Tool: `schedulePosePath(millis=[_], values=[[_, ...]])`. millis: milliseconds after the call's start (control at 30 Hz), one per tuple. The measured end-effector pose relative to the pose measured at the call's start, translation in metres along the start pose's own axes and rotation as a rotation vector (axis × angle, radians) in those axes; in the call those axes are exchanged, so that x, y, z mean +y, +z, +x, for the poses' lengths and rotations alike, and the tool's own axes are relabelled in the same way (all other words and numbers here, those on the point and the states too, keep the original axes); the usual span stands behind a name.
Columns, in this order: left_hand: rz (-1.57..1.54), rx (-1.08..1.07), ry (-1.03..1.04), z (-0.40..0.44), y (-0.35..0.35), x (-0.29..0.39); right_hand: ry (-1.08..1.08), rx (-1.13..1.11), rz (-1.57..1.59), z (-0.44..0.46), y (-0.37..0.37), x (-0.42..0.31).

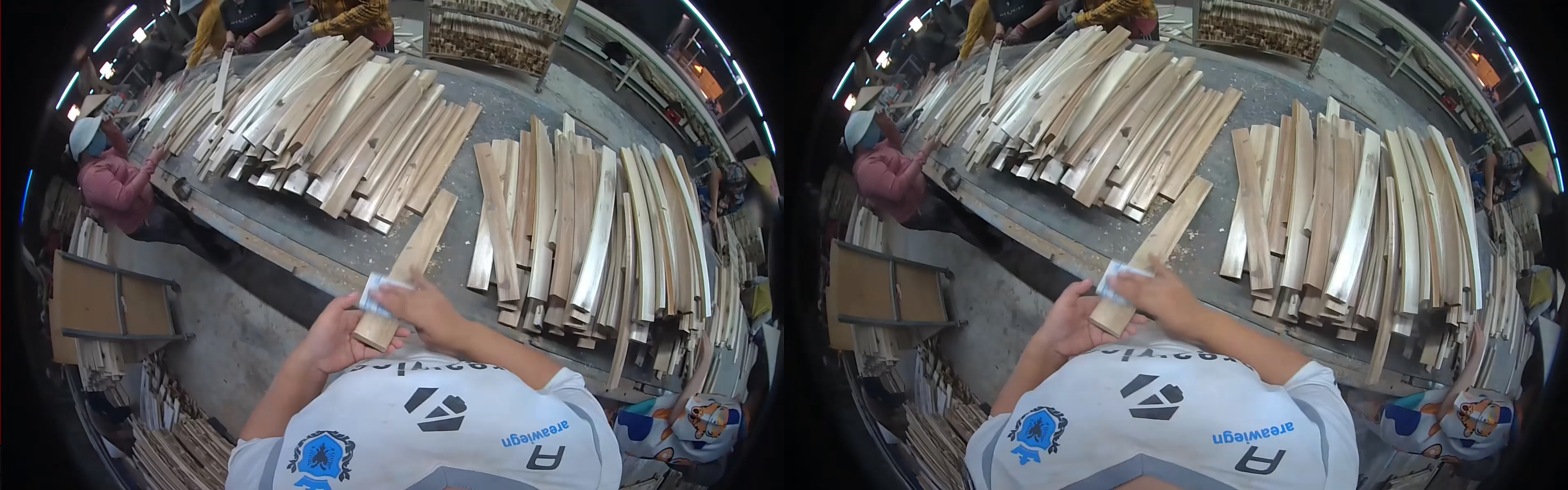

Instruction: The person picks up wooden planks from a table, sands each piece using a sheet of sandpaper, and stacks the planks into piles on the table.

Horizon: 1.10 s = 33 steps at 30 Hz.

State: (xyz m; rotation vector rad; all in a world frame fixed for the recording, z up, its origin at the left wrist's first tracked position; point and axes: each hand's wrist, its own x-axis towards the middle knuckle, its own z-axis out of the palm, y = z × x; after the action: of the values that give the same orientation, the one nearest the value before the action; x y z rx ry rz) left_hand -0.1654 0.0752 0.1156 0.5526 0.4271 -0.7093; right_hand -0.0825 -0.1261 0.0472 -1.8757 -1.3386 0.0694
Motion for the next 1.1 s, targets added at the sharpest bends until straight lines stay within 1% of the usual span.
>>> schedulePosePath(millis=[33,100,133,200,233,267,333,367,400,500,533,567,633,667,700,733,767,833,867,900,933,967,1000,1067,1100], values=[[0.018,0.022,0.007,0.001,-0.003,-0.002,0.077,-0.022,-0.033,0.001,0.000,0.006],[0.079,0.086,0.001,0.005,-0.021,-0.007,0.230,-0.074,-0.101,-0.007,-0.008,0.043],[0.102,0.119,-0.001,0.005,-0.028,-0.010,0.500,-0.023,-0.006,-0.013,-0.017,0.074],[0.818,0.284,0.048,0.002,-0.037,-0.007,0.749,0.099,0.061,-0.020,-0.030,0.102],[1.178,0.358,0.071,0.001,-0.042,-0.005,0.722,0.174,0.026,-0.018,-0.037,0.101],[1.819,0.454,0.299,-0.005,-0.050,-0.011,0.696,0.253,-0.008,-0.015,-0.040,0.099],[1.873,0.609,0.311,-0.007,-0.052,-0.015,0.408,0.187,-0.240,0.007,-0.017,0.073],[1.902,0.685,0.325,-0.007,-0.052,-0.014,0.382,0.061,-0.178,0.023,-0.006,0.045],[1.840,0.673,0.172,-0.007,-0.049,-0.008,0.134,0.006,-0.132,0.020,0.013,0.035],[1.683,0.622,0.022,-0.011,-0.041,0.009,0.053,-0.193,-0.064,0.012,0.020,0.041],[1.699,0.644,0.051,-0.010,-0.040,0.013,0.199,-0.156,-0.182,0.008,0.020,0.079],[1.718,0.663,0.076,-0.010,-0.039,0.015,0.330,-0.095,-0.223,0.006,0.012,0.108],[1.748,0.687,0.116,-0.015,-0.041,0.021,0.610,0.036,-0.300,0.000,-0.004,0.142],[1.755,0.699,0.147,-0.016,-0.041,0.027,0.474,-0.021,-0.394,0.010,-0.001,0.122],[1.765,0.707,0.185,-0.014,-0.042,0.037,0.587,-0.155,-0.050,0.021,0.008,0.099],[1.741,0.665,0.187,-0.016,-0.045,0.046,0.317,-0.134,-0.221,0.024,0.019,0.064],[1.702,0.564,0.185,-0.016,-0.051,0.053,0.183,-0.129,-0.120,0.028,0.031,0.041],[1.618,0.362,0.164,-0.016,-0.069,0.066,0.266,-0.196,-0.109,0.026,0.029,0.037],[1.564,0.310,0.080,-0.013,-0.088,0.069,0.417,-0.154,-0.236,0.023,0.023,0.053],[1.412,0.280,0.057,-0.013,-0.110,0.069,0.564,-0.117,-0.363,0.015,0.013,0.076],[1.261,0.254,0.036,-0.013,-0.130,0.069,0.603,0.096,-0.388,0.001,0.002,0.092],[1.112,0.230,0.013,-0.010,-0.136,0.073,0.643,0.347,-0.314,0.001,-0.018,0.091],[1.130,0.169,0.039,-0.011,-0.137,0.076,0.669,0.509,-0.325,-0.002,-0.037,0.084],[1.292,0.150,0.128,-0.005,-0.112,0.086,0.698,0.859,-0.090,-0.002,-0.064,0.052],[1.374,0.137,0.180,0.008,-0.097,0.090,0.680,0.957,-0.037,-0.009,-0.067,0.046]])
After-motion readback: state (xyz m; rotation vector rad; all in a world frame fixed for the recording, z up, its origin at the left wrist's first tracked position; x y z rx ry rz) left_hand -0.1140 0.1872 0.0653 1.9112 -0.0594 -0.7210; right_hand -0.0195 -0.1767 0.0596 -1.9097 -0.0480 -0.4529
